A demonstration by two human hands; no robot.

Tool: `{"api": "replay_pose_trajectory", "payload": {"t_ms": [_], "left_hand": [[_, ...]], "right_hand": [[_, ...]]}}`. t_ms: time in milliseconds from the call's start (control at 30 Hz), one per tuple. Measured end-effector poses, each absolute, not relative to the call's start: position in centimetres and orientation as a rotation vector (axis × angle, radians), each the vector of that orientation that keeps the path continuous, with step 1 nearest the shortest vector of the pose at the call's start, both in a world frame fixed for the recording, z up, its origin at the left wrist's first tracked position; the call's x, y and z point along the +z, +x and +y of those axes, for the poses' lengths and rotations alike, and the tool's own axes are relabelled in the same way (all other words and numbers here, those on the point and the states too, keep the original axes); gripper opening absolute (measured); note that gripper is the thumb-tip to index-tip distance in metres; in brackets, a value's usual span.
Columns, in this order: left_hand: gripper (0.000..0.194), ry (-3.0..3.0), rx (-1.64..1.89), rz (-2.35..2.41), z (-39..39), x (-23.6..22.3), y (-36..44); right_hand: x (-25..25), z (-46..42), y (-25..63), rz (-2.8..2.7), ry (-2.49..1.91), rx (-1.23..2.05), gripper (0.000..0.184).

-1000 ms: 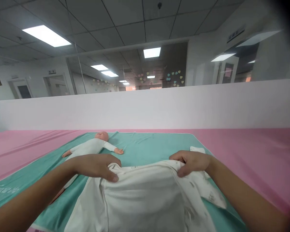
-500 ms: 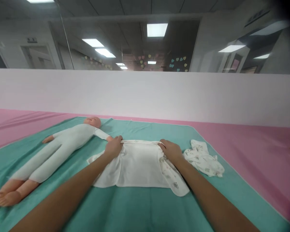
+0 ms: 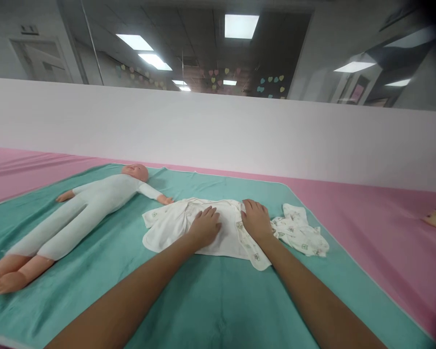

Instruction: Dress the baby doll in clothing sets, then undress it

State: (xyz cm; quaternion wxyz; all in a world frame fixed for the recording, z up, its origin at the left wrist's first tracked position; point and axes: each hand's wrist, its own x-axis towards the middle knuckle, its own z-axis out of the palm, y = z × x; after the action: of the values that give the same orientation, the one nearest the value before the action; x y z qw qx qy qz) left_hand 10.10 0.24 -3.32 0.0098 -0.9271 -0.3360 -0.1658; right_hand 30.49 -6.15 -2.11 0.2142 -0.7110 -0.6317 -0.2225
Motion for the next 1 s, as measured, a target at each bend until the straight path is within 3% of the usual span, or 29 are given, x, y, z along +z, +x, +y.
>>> {"api": "replay_pose_trajectory", "payload": {"t_ms": [167,333,467,600,733,867,1000], "left_hand": [[0.048,-2.936,-0.450,-1.288,3.3,-3.8,8.1],[0.052,-2.864,-0.462,-1.414,4.5,-3.4,7.0],[0.054,-2.729,-0.580,-1.377,3.8,-3.3,7.2],[0.054,-2.694,-0.575,-1.392,3.6,-3.2,7.4],[0.052,-2.715,-0.537,-1.427,3.6,-3.0,7.4],[0.052,-2.644,-0.584,-1.416,3.5,-2.9,7.4],[0.049,-2.730,-0.474,-1.420,4.1,-3.1,7.4]], "right_hand": [[-2.2,-7.0,34.5,-1.558,-2.234,-0.134,0.042],[-1.2,-8.6,37.8,-1.655,-2.027,0.378,0.048],[-0.7,-9.1,38.5,-1.525,-1.862,0.557,0.053],[-1.3,-8.2,37.9,-1.266,-1.887,0.290,0.043],[-1.6,-7.5,35.9,-1.423,-1.910,-0.347,0.031],[-1.1,-7.7,34.8,-1.514,-1.868,-0.866,0.035],[-1.2,-7.8,35.0,-1.478,-1.961,-0.982,0.038]]}}
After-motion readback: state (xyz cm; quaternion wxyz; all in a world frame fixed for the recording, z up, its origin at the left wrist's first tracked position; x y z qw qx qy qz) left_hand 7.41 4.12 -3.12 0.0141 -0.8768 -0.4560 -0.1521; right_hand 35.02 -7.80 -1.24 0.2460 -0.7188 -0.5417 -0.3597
